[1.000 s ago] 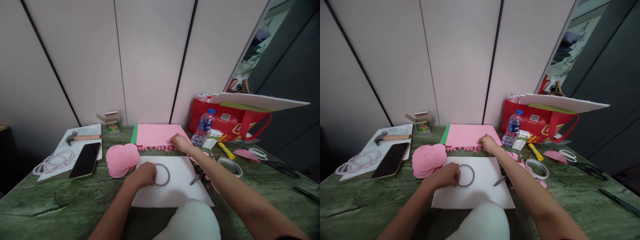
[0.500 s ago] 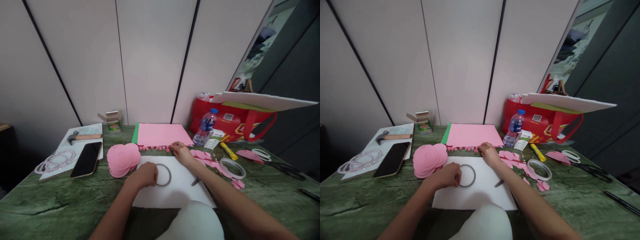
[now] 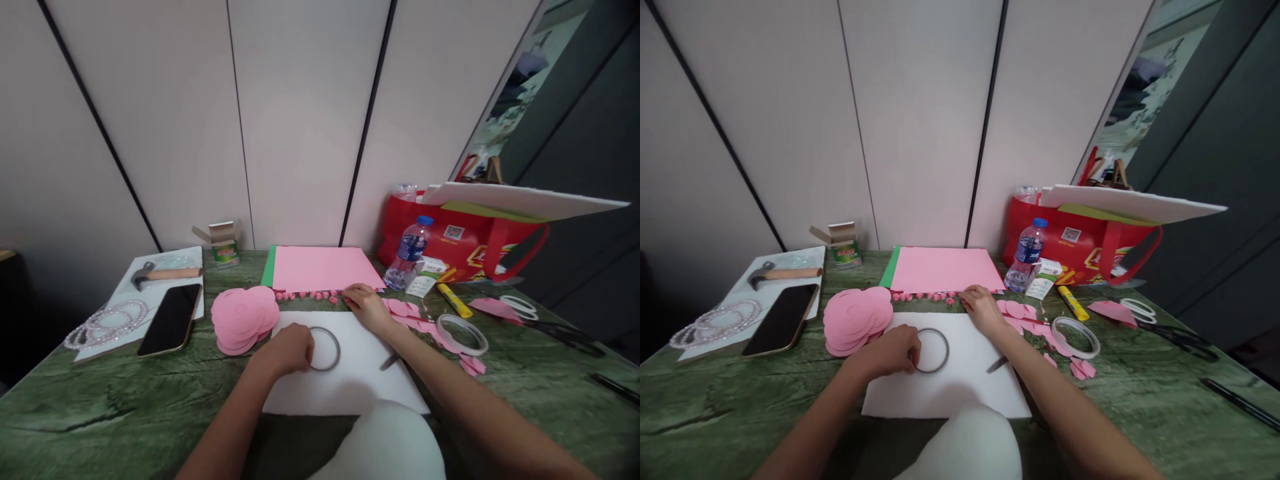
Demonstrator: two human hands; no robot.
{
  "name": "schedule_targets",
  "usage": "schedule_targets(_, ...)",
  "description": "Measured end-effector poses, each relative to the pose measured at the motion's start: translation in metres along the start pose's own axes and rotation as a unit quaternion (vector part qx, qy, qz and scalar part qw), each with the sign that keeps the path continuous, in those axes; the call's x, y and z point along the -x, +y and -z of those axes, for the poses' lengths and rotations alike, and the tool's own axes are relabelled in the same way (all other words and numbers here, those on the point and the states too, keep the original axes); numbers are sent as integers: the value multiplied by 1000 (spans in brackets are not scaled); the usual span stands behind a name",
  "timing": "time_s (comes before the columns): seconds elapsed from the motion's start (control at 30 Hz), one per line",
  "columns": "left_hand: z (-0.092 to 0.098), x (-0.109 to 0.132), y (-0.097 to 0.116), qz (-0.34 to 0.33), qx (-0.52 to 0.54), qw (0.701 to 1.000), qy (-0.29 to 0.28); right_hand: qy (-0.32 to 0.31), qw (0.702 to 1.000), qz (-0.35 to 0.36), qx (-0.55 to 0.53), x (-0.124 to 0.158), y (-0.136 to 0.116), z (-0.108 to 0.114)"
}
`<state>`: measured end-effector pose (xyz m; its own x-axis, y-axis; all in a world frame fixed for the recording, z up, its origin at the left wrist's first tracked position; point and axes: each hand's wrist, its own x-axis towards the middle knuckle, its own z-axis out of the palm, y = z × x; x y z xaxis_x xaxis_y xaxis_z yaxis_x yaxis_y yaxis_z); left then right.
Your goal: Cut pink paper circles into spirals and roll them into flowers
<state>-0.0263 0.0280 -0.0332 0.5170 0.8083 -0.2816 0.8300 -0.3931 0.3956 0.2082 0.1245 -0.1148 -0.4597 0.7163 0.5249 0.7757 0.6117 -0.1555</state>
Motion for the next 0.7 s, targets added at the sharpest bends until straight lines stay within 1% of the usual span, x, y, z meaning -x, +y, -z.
schedule_targets(0.2,0,0,0,-1,-2,1000,-4,11,1000,-9,3,-3,5,-2)
schedule_targets(0.5,2,1,2,2,-11,1000,-6,19,1000,-18,4,-15,5,-7)
schedule_targets(0.63,1,0,1,-3,-13,1000,-3,21,1000,-10,1,-12,-1,-3)
schedule_targets(0.7,0,0,1,-5,-13,1000,-4,30,1000,6,-5,-9,-8,-2)
